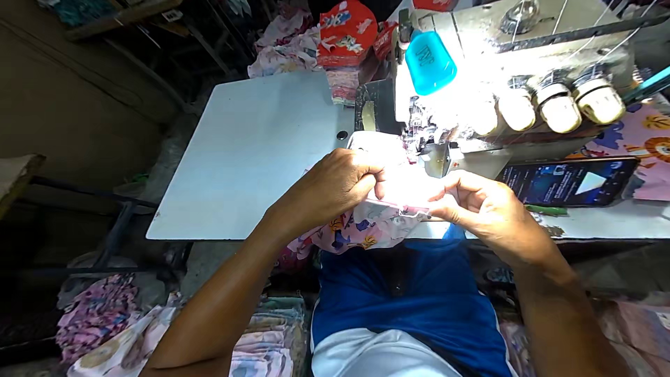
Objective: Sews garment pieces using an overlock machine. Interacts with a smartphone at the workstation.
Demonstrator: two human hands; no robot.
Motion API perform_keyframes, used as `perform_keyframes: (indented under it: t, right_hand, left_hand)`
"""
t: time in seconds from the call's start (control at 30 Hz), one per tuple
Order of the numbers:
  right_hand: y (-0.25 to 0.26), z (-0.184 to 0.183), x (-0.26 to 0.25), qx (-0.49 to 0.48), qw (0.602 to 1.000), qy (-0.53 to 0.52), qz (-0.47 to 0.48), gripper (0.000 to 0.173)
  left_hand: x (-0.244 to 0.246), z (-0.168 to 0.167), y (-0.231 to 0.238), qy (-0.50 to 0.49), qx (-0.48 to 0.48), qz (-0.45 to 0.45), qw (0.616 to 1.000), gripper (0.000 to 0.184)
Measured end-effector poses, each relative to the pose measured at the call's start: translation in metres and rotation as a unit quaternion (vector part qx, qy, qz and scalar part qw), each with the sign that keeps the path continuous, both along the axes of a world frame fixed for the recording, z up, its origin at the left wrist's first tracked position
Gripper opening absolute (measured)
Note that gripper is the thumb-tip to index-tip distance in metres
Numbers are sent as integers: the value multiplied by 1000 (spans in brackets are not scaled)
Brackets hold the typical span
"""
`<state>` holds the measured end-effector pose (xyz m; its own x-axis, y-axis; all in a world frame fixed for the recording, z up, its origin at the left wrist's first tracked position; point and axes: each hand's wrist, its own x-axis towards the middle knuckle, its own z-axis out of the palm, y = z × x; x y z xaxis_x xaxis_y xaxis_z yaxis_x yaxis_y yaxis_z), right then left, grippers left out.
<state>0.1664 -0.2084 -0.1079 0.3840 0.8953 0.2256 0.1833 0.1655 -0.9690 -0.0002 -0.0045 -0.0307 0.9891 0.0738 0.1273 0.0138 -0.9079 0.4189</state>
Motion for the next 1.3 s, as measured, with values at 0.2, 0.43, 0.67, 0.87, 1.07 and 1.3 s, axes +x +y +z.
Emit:
perform_keyframes:
  t: [0.2, 0.43, 0.67, 0.87, 1.07, 1.3]
  right_hand:
    - [10, -9, -20, -17, 994, -48, -96, 33]
    - [13, -18, -28, -12, 989, -66, -135, 15]
    - [6, -23, -32, 13, 989, -12, -147, 7]
    - [6, -23, -34, 10, 985, -8, -174, 7]
    - [9, -24, -35, 18, 983, -30, -179, 7]
    - [7, -23, -32, 10, 983, -30, -178, 6]
  left_hand:
    - [2, -5, -6, 59, 77, 19, 995, 33]
    - [2, -16, 6, -4, 56, 20, 998, 27]
    - [10, -21, 6, -36, 47, 45, 997, 22]
    - [13, -19, -5, -36, 71, 94, 992, 23]
    - [16, -22, -11, -36, 83, 125, 988, 27]
    - [15, -23, -13, -42, 85, 118, 989, 26]
